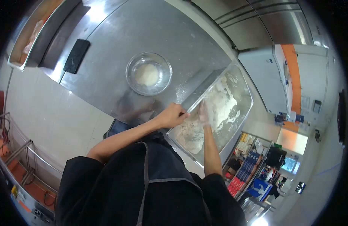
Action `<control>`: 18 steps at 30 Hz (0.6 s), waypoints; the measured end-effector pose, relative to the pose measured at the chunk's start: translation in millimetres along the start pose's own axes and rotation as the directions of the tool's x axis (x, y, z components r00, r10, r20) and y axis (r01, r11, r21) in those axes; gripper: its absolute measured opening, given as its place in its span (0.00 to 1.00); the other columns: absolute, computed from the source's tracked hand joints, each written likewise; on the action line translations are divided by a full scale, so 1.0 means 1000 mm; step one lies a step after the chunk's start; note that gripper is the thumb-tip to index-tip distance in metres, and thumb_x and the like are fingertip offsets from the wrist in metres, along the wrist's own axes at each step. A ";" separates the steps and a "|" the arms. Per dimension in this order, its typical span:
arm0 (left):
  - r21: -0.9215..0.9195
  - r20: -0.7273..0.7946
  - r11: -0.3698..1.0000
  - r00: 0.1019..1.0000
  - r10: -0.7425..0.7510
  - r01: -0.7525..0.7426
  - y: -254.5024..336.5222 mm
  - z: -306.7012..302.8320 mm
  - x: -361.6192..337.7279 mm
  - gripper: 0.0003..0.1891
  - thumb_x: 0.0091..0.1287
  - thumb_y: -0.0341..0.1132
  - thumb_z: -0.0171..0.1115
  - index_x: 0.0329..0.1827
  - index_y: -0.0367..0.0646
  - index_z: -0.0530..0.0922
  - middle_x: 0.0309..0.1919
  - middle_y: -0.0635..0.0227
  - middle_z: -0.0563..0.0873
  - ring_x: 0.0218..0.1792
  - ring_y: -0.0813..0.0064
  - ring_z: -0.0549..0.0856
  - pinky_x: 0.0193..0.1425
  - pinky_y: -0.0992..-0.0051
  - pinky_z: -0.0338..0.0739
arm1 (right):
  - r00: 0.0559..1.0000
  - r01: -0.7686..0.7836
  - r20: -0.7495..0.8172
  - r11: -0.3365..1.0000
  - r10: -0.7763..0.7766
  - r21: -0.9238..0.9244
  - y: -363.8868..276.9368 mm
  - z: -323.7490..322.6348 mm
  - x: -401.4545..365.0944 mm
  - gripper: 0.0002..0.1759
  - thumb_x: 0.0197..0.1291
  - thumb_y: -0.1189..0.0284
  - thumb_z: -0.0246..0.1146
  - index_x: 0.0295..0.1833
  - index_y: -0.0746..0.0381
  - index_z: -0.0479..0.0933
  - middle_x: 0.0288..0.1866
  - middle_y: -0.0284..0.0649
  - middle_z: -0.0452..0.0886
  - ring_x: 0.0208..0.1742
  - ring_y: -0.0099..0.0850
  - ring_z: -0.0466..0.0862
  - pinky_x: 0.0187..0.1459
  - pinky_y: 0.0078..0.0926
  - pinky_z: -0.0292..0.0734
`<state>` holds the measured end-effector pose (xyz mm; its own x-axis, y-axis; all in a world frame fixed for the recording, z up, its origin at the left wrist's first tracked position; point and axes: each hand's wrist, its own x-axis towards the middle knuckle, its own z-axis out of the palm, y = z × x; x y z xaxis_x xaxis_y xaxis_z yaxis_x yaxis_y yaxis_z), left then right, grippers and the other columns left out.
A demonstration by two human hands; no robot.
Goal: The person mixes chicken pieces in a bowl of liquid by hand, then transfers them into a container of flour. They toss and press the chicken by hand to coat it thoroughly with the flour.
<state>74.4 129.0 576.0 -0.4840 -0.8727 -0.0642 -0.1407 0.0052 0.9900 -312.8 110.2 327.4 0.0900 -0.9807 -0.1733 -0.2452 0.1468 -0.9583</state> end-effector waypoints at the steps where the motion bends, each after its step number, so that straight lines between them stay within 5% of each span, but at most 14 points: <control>1: 0.007 0.041 1.000 0.999 -0.002 0.002 0.000 -0.001 -0.001 0.16 0.69 0.36 0.61 0.31 0.28 0.80 0.20 0.44 0.76 0.18 0.54 0.71 0.29 0.60 0.70 | 0.963 -0.270 -0.099 0.866 0.252 -0.422 -0.099 0.031 -0.023 0.24 0.72 0.74 0.51 0.71 0.64 0.66 0.58 0.46 0.78 0.55 0.35 0.79 0.56 0.36 0.76; 2: 0.005 0.037 1.000 0.999 -0.008 0.008 -0.005 0.002 -0.002 0.16 0.69 0.36 0.61 0.31 0.28 0.80 0.20 0.44 0.76 0.18 0.54 0.71 0.29 0.60 0.70 | 0.854 -0.449 -0.191 0.499 0.485 -0.741 -0.221 0.074 -0.046 0.22 0.71 0.72 0.52 0.69 0.65 0.68 0.50 0.48 0.81 0.50 0.36 0.81 0.52 0.36 0.77; 3: 0.003 0.003 0.999 0.999 0.048 -0.048 -0.012 0.006 0.000 0.16 0.69 0.37 0.61 0.30 0.28 0.80 0.19 0.44 0.75 0.17 0.55 0.70 0.29 0.60 0.69 | 0.854 -0.446 -0.187 0.498 0.485 -0.744 -0.214 0.063 -0.053 0.22 0.71 0.72 0.52 0.69 0.65 0.68 0.50 0.48 0.81 0.50 0.36 0.81 0.52 0.36 0.77; 4: 0.000 -0.029 0.995 0.994 0.102 -0.102 -0.016 0.009 0.001 0.17 0.69 0.37 0.61 0.28 0.28 0.79 0.19 0.44 0.74 0.17 0.55 0.70 0.28 0.59 0.69 | 0.965 -0.093 -0.088 0.007 0.248 -0.996 -0.196 0.037 -0.056 0.23 0.70 0.69 0.54 0.68 0.65 0.68 0.47 0.50 0.81 0.47 0.39 0.81 0.50 0.37 0.76; 5: -0.007 -0.020 0.996 0.995 0.094 -0.094 -0.015 0.009 0.001 0.17 0.69 0.37 0.61 0.28 0.28 0.79 0.19 0.44 0.74 0.17 0.55 0.70 0.28 0.59 0.69 | 0.983 0.184 0.145 -0.552 0.113 -0.813 -0.168 0.009 -0.064 0.24 0.70 0.67 0.55 0.67 0.65 0.69 0.43 0.52 0.81 0.44 0.42 0.81 0.47 0.38 0.76; 7: -0.042 0.011 0.999 1.000 -0.009 0.010 -0.006 0.006 -0.001 0.18 0.70 0.37 0.61 0.27 0.28 0.78 0.19 0.43 0.73 0.16 0.56 0.68 0.27 0.59 0.68 | 0.988 -0.124 -0.125 -0.023 0.086 -0.992 -0.055 -0.052 -0.065 0.25 0.70 0.63 0.56 0.67 0.64 0.69 0.44 0.51 0.81 0.43 0.44 0.81 0.45 0.39 0.75; 8: -0.042 0.028 0.999 1.000 -0.001 0.003 -0.003 0.006 -0.001 0.18 0.70 0.37 0.61 0.27 0.28 0.78 0.19 0.43 0.73 0.16 0.56 0.68 0.27 0.59 0.68 | 0.964 -0.267 -0.257 0.242 0.071 -0.933 -0.005 -0.079 -0.065 0.26 0.70 0.61 0.56 0.67 0.64 0.69 0.45 0.51 0.82 0.43 0.45 0.82 0.44 0.40 0.75; 12: -0.019 0.012 0.999 0.999 0.033 -0.033 -0.004 0.003 0.003 0.16 0.69 0.36 0.61 0.29 0.28 0.80 0.20 0.41 0.74 0.17 0.51 0.71 0.28 0.59 0.70 | 0.962 -0.241 -0.272 0.537 0.022 -0.808 -0.165 0.055 -0.069 0.23 0.69 0.61 0.55 0.62 0.64 0.73 0.43 0.53 0.81 0.42 0.48 0.82 0.43 0.43 0.75; 14: -0.011 0.030 1.000 0.999 0.028 -0.028 -0.005 0.004 0.000 0.14 0.68 0.35 0.61 0.30 0.29 0.82 0.20 0.39 0.75 0.18 0.47 0.75 0.28 0.59 0.71 | 0.980 -0.196 -0.183 0.592 0.082 -0.781 -0.202 0.092 -0.082 0.22 0.70 0.60 0.55 0.61 0.64 0.74 0.43 0.53 0.81 0.42 0.48 0.82 0.42 0.43 0.75; 16: -0.025 0.032 0.999 0.999 -0.023 0.023 -0.002 0.003 0.002 0.17 0.70 0.38 0.61 0.30 0.28 0.80 0.21 0.43 0.75 0.18 0.55 0.70 0.29 0.59 0.70 | 0.988 -0.150 -0.096 0.641 0.119 -0.752 -0.191 0.090 -0.095 0.22 0.70 0.60 0.55 0.59 0.65 0.75 0.44 0.54 0.81 0.42 0.48 0.82 0.41 0.43 0.75; 17: -0.027 0.044 1.000 0.999 -0.013 0.014 -0.005 0.004 0.002 0.17 0.70 0.38 0.61 0.30 0.28 0.80 0.21 0.43 0.75 0.18 0.55 0.70 0.29 0.59 0.70 | 0.977 0.158 0.082 0.412 -0.196 -0.897 -0.151 0.079 -0.106 0.19 0.70 0.62 0.55 0.58 0.64 0.75 0.42 0.52 0.82 0.40 0.45 0.83 0.38 0.42 0.76; 18: -0.021 0.028 0.999 0.999 0.026 -0.025 -0.010 0.006 0.002 0.17 0.70 0.38 0.61 0.30 0.28 0.81 0.21 0.42 0.76 0.18 0.55 0.70 0.29 0.60 0.70 | 0.844 0.390 0.325 0.072 -0.427 -0.918 -0.126 0.071 -0.112 0.17 0.69 0.65 0.55 0.57 0.63 0.76 0.40 0.51 0.82 0.38 0.43 0.83 0.35 0.41 0.76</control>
<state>69.4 130.7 564.8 -0.5119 -0.8580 -0.0421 -0.1103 0.0170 0.9938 -223.9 210.3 451.5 0.4947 -0.8483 0.1888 -0.8685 -0.4904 0.0724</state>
